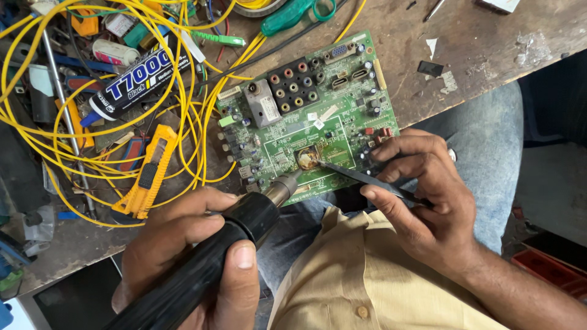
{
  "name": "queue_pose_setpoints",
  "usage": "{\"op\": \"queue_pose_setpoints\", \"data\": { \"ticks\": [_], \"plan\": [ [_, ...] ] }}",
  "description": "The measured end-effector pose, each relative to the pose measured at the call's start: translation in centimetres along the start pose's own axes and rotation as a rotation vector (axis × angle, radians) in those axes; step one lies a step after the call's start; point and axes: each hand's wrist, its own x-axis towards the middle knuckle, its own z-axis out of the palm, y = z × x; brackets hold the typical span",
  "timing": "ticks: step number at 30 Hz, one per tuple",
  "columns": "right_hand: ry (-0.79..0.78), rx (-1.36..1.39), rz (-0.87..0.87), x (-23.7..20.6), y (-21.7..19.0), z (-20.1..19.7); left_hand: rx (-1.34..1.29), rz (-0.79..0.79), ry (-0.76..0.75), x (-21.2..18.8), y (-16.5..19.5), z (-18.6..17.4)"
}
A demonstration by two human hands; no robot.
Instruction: The person holds a hot air gun in one hand and tweezers in the other, heating a chip on a green circuit board resting on their lap. They work the tweezers around the heated component and finally lift the board to show the chip area after the component work.
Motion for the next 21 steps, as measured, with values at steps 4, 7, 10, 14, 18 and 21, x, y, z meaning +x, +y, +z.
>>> {"op": "queue_pose_setpoints", "data": {
  "ticks": [4, 7, 10, 14, 18, 21],
  "plan": [
    [0.001, -0.118, -0.074, 0.13, 0.20, -0.15, -0.006, -0.010, 0.000, -0.01, -0.03, -0.08],
    [0.017, -0.125, -0.106, 0.10, 0.41, -0.06, -0.009, 0.000, 0.001, 0.02, -0.13, -0.04],
    [0.054, -0.160, -0.066, -0.33, 0.47, 0.08, 0.003, 0.002, 0.001, 0.02, -0.12, -0.05],
    [0.069, -0.198, -0.065, -0.71, 0.71, 0.15, 0.010, 0.010, -0.007, 0.00, -0.13, -0.12],
    [0.076, -0.183, -0.056, -0.59, 0.54, 0.07, 0.006, 0.014, -0.007, -0.03, -0.23, -0.33],
    [0.098, -0.200, -0.101, -0.06, -0.05, -0.33, -0.008, 0.004, -0.001, -0.16, -0.28, -0.68]
  ]
}}
